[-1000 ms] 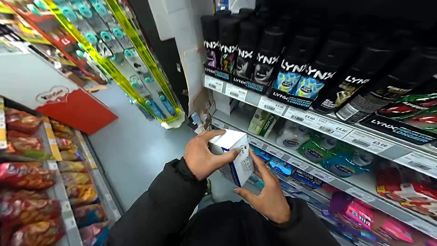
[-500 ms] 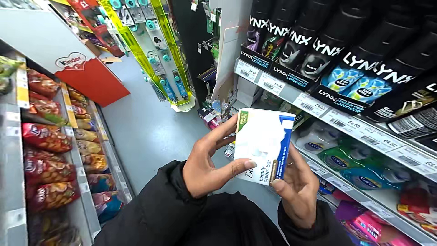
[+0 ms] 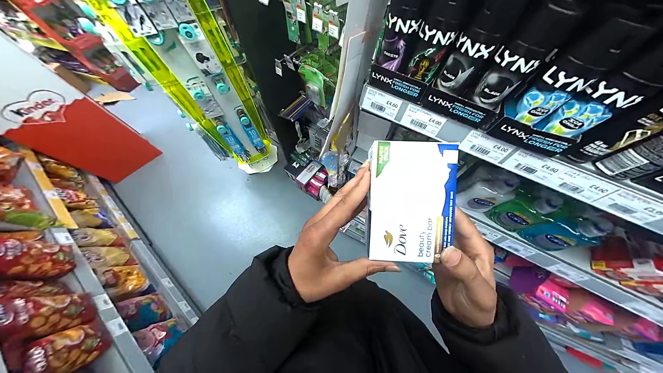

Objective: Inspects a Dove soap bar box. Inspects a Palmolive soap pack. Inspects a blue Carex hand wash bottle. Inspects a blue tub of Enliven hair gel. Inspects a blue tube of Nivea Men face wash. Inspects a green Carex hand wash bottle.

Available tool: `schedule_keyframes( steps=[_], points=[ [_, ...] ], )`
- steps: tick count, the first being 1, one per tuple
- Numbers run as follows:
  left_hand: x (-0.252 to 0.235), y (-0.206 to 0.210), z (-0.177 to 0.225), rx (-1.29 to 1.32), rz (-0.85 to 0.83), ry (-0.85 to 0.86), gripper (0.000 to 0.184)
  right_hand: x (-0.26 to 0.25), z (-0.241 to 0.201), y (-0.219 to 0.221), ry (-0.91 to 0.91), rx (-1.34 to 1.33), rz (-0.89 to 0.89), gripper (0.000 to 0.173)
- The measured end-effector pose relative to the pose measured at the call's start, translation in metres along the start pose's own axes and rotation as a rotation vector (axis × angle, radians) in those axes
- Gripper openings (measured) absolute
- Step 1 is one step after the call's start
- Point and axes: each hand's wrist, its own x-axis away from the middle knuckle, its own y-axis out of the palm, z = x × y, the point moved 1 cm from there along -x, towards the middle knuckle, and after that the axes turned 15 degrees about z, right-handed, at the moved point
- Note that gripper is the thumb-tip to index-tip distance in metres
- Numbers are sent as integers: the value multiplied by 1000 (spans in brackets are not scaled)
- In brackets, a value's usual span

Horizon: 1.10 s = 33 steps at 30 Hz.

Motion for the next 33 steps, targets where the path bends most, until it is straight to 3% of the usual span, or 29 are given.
schedule_keyframes(
  steps=[10,16,33],
  points=[
    [8,-20,-21,16,-47,18,88,14,29,11,-50,59,78,65],
    [11,-23,-21,42,-25,-20,88,8,27,11,-55,44,2,76],
    [53,69,18,-83,133,-69,89,25,-23,-69,59,20,-103,79]
  ],
)
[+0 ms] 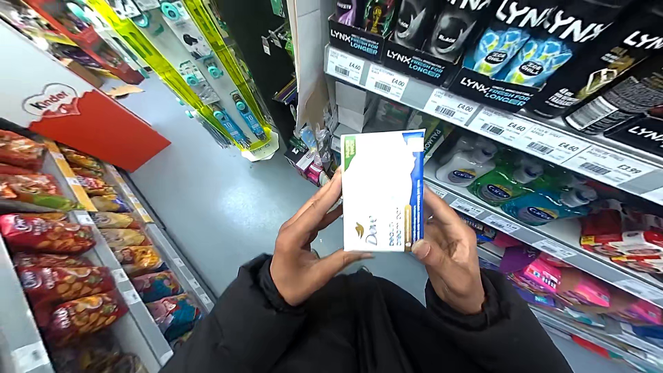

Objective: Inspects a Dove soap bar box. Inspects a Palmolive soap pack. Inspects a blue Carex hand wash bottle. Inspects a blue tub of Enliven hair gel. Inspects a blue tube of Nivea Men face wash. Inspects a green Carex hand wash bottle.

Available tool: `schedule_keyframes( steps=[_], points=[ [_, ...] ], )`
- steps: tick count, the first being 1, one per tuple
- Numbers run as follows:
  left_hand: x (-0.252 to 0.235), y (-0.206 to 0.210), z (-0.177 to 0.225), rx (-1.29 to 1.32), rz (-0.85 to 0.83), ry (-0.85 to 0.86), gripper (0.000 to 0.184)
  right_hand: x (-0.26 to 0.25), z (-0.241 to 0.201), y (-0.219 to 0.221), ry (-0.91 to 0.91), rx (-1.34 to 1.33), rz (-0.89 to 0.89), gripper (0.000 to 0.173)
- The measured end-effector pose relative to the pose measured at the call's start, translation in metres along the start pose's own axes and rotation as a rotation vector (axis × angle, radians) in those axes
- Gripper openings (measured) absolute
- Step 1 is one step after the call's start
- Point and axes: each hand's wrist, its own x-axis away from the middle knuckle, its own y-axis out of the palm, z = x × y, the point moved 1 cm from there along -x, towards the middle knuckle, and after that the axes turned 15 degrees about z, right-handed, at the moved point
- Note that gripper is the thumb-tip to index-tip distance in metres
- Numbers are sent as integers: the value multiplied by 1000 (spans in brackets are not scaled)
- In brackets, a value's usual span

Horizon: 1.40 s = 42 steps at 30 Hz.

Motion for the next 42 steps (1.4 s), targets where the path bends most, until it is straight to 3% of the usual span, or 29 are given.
schedule_keyframes(
  steps=[10,15,30,42],
  points=[
    [29,28,14,-17,98,53,80,10,-14,-29,-36,-23,-93,80],
    [30,43,22,11,107,-15,83,14,-19,-39,-18,-21,-84,80],
    [21,78,19,25,7,17,83,24,-27,-74,-42,-15,0,80],
    [18,82,11,29,-31,11,83,24,-23,-80,-52,-11,42,80]
  ],
)
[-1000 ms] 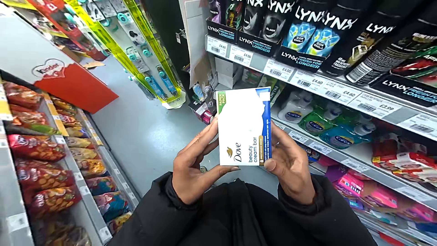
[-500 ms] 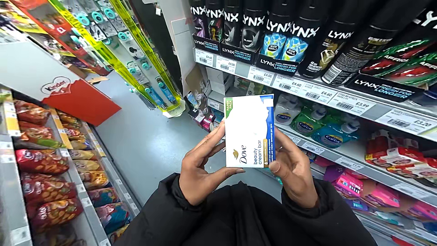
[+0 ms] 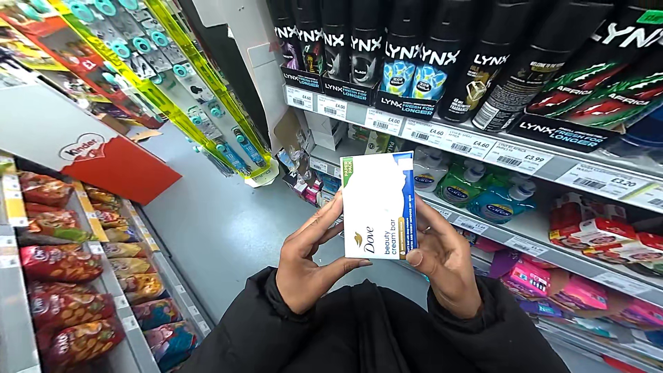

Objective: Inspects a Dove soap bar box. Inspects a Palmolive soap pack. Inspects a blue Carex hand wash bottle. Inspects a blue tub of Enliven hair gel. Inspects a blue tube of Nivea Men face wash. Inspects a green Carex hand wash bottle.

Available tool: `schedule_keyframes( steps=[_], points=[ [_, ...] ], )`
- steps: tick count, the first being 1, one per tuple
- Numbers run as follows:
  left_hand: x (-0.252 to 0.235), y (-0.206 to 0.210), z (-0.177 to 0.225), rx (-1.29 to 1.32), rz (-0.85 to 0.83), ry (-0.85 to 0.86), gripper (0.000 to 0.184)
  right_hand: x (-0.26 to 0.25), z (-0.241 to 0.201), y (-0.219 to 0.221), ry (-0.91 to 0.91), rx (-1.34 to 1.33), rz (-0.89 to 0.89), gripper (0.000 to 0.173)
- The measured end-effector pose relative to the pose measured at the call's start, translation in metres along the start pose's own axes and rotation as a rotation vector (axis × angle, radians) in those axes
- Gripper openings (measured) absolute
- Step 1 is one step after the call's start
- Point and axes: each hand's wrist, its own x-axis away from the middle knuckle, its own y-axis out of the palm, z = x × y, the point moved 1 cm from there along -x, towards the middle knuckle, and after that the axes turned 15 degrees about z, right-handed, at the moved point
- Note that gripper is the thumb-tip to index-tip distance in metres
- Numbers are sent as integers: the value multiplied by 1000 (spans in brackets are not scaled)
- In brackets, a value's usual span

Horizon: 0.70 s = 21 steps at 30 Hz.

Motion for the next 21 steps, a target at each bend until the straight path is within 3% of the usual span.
schedule_keyframes(
  steps=[21],
  points=[
    [2,-11,-1,-5,20,-27,80,-2,12,10,31,-48,-9,76]
  ],
)
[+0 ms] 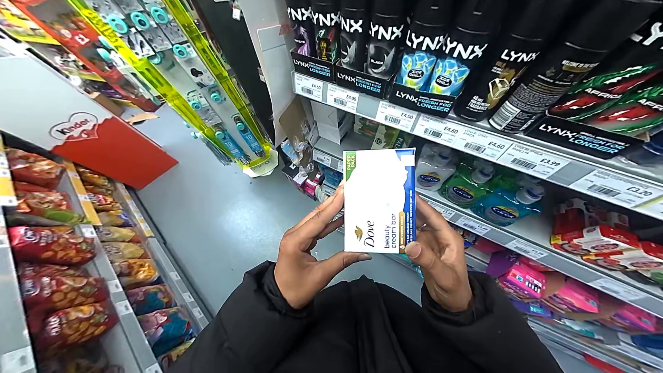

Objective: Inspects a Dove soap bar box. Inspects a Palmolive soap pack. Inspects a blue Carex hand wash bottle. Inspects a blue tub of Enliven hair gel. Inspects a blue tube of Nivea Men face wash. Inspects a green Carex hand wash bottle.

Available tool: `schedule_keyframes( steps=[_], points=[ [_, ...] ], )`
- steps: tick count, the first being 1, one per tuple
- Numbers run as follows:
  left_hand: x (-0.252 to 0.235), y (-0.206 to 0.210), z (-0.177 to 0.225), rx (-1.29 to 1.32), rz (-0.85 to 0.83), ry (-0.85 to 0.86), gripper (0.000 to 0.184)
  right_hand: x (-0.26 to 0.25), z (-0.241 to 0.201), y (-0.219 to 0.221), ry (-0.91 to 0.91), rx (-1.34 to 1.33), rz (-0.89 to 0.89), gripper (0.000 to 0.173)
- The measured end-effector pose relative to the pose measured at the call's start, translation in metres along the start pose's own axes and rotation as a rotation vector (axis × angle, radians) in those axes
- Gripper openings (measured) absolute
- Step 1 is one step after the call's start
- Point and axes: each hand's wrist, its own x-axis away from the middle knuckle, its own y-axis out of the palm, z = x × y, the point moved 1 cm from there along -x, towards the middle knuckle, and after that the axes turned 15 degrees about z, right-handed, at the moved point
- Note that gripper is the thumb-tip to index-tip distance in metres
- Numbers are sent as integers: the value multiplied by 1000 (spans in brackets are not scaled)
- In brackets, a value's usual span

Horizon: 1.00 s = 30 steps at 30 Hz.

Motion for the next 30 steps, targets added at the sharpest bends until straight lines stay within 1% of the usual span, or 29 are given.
schedule_keyframes(
  steps=[12,17,24,30],
  points=[
    [2,0,-3,-35,0,-13,81,2,4,-2,6,23,8,77],
    [2,1,-5,-23,9,-21,78,2,3,-2,17,36,12,77],
    [0,2,-6,-26,2,-37,82,0,4,-4,28,-1,6,77],
    [0,1,-7,-6,11,-27,79,-1,6,-3,32,-5,11,77]
  ],
)
